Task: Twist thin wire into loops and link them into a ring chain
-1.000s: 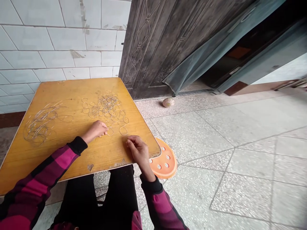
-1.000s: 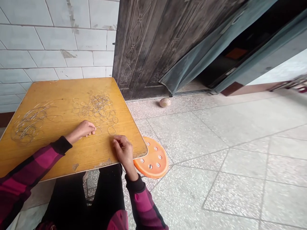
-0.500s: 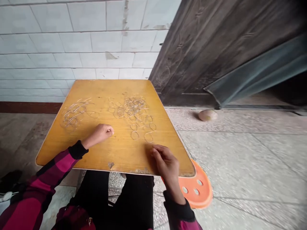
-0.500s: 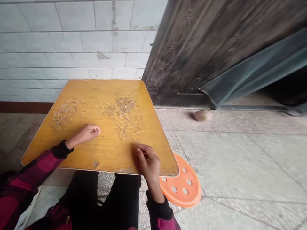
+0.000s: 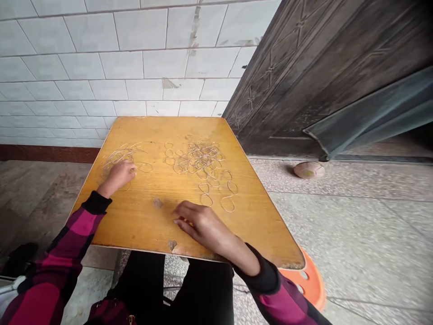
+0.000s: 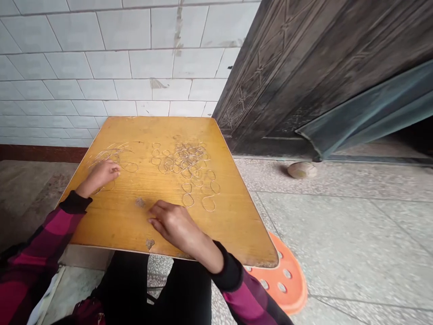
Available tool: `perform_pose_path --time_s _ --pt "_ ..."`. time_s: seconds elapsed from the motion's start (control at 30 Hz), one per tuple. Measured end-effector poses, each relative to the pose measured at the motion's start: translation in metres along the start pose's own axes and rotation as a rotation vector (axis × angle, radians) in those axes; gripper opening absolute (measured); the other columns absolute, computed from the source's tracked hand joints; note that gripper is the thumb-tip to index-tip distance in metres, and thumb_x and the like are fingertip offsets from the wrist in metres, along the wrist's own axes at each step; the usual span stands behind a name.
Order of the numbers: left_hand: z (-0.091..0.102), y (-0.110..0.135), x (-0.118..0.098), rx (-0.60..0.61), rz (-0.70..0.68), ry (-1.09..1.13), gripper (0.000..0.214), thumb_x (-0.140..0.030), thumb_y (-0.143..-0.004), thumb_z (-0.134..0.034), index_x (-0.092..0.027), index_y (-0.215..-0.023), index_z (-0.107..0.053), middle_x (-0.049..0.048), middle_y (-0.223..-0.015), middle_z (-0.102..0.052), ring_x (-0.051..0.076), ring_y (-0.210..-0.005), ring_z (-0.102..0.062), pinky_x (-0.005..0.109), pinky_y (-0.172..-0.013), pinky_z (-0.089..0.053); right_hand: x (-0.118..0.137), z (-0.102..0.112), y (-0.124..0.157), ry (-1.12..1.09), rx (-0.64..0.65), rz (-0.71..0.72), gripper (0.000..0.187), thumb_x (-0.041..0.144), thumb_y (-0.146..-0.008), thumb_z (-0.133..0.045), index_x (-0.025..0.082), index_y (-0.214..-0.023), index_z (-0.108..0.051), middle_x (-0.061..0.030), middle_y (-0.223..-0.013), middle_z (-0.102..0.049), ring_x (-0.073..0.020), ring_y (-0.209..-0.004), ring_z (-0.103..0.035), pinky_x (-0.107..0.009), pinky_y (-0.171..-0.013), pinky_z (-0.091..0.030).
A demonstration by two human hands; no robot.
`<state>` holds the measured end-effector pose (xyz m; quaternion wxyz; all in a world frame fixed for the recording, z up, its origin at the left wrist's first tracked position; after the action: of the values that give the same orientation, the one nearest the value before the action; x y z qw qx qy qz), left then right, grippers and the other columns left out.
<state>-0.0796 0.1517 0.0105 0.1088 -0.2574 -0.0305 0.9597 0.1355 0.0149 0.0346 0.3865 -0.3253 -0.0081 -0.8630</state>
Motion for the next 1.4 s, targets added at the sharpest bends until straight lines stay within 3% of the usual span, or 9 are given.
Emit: perform_pose_path --time_s 0.17,0.33,0.57,0.77,0.87,1.03,1.13,1.23,1.4 --pt "-0.041 -0.007 -0.057 0.064 -0.15 -0.505 0.032 -0.005 -0.084 -0.036 -0.009 -0.094 -0.067 0.0192 -0.108 -0.057 0.022 -0.079 -0.06 0.034 -0.07 -0.042 0.015 -0.038 -0.033 0.112 0.301 0.097 0.015 0.021 -0.086 -0.062 0.017 -0.099 -0.067 -0.0052 -0.088 -0.065 -0.0132 -0.068 -0.058 -0.025 -0.057 -0.034" --pt "-0.054 -0.018 -0.055 0.116 -0.207 -0.559 0.031 -0.003 -0.083 -0.036 -0.009 -0.086 -0.067 0.0191 -0.104 -0.059 0.022 -0.076 -0.059 0.035 -0.067 -0.04 0.007 -0.055 -0.043 0.065 0.383 0.133 0.015 0.019 -0.084 -0.065 0.014 -0.099 -0.068 -0.007 -0.091 -0.066 -0.0133 -0.07 -0.059 -0.024 -0.059 -0.036" --pt "-0.039 0.0 -0.07 -0.024 -0.504 -0.434 0.018 -0.011 -0.086 -0.045 -0.015 -0.082 -0.062 0.0088 -0.085 -0.062 0.017 -0.07 -0.058 0.03 -0.064 -0.04 -0.033 -0.056 -0.046 -0.292 0.23 0.049 0.013 0.015 -0.085 -0.061 0.015 -0.094 -0.069 -0.0047 -0.09 -0.07 -0.0131 -0.076 -0.062 -0.025 -0.069 -0.046" --pt "-0.022 0.037 -0.116 -0.196 -0.739 -0.247 0.016 -0.008 -0.087 -0.044 -0.016 -0.083 -0.058 0.0053 -0.076 -0.063 0.016 -0.068 -0.06 0.027 -0.063 -0.046 -0.109 -0.049 -0.046 -1.091 -0.137 -0.495 0.019 0.027 -0.083 -0.065 0.014 -0.097 -0.065 -0.0034 -0.081 -0.069 -0.0079 -0.06 -0.062 -0.019 -0.055 -0.051" --pt "-0.029 0.054 -0.137 -0.179 -0.86 -0.272 0.017 -0.005 -0.086 -0.044 -0.014 -0.086 -0.059 0.0082 -0.082 -0.065 0.018 -0.073 -0.062 0.029 -0.066 -0.05 -0.119 -0.049 -0.044 -1.389 -0.22 -0.601 0.021 0.033 -0.084 -0.065 0.014 -0.092 -0.065 -0.0049 -0.084 -0.071 -0.0069 -0.059 -0.063 -0.017 -0.05 -0.052" --pt "-0.034 0.068 -0.15 -0.186 -0.982 -0.215 0.022 -0.002 -0.085 -0.045 -0.013 -0.097 -0.06 0.0104 -0.094 -0.067 0.02 -0.087 -0.065 0.033 -0.078 -0.055 -0.115 -0.04 -0.045 -1.434 -0.29 -0.553 0.024 0.033 -0.073 -0.077 0.013 -0.08 -0.067 -0.0001 -0.07 -0.07 -0.0023 -0.045 -0.055 -0.01 -0.039 -0.044" --pt "-0.022 0.065 -0.142 -0.299 -0.912 -0.072 0.022 -0.002 -0.082 -0.05 -0.014 -0.097 -0.06 0.0129 -0.108 -0.065 0.021 -0.099 -0.064 0.035 -0.085 -0.054 -0.112 -0.038 -0.044 -1.474 -0.332 -0.546 0.025 0.034 -0.072 -0.078 0.013 -0.081 -0.069 0.001 -0.067 -0.07 -0.0032 -0.048 -0.059 -0.011 -0.045 -0.049" --pt "-0.01 0.056 -0.123 -0.404 -0.684 0.211 0.016 -0.008 -0.081 -0.057 -0.017 -0.094 -0.061 0.0104 -0.108 -0.063 0.02 -0.096 -0.064 0.034 -0.081 -0.055 -0.111 -0.037 -0.043 -1.517 -0.377 -0.557 0.022 0.032 -0.077 -0.074 0.012 -0.083 -0.07 -0.0001 -0.067 -0.071 -0.0048 -0.053 -0.063 -0.013 -0.05 -0.053" --pt "-0.053 0.032 -0.076 -0.131 -0.03 1.0 0.018 -0.026 -0.078 -0.067 -0.018 -0.091 -0.057 0.0028 -0.09 -0.062 0.011 -0.063 -0.06 0.023 -0.052 -0.05 -0.107 -0.037 -0.043 -1.605 -0.421 -0.547 0.015 0.027 -0.085 -0.067 0.012 -0.084 -0.069 -0.0022 -0.07 -0.073 -0.0073 -0.058 -0.068 -0.015 -0.056 -0.057"
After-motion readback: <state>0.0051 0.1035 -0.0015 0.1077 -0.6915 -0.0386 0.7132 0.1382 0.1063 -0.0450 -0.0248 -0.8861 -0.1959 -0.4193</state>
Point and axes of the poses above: each hand's wrist, its own y-axis away from the middle knuckle, its own z-axis out of the back of the hand, x = y × z, the point moved 9 cm from there along -y, towards the middle knuckle
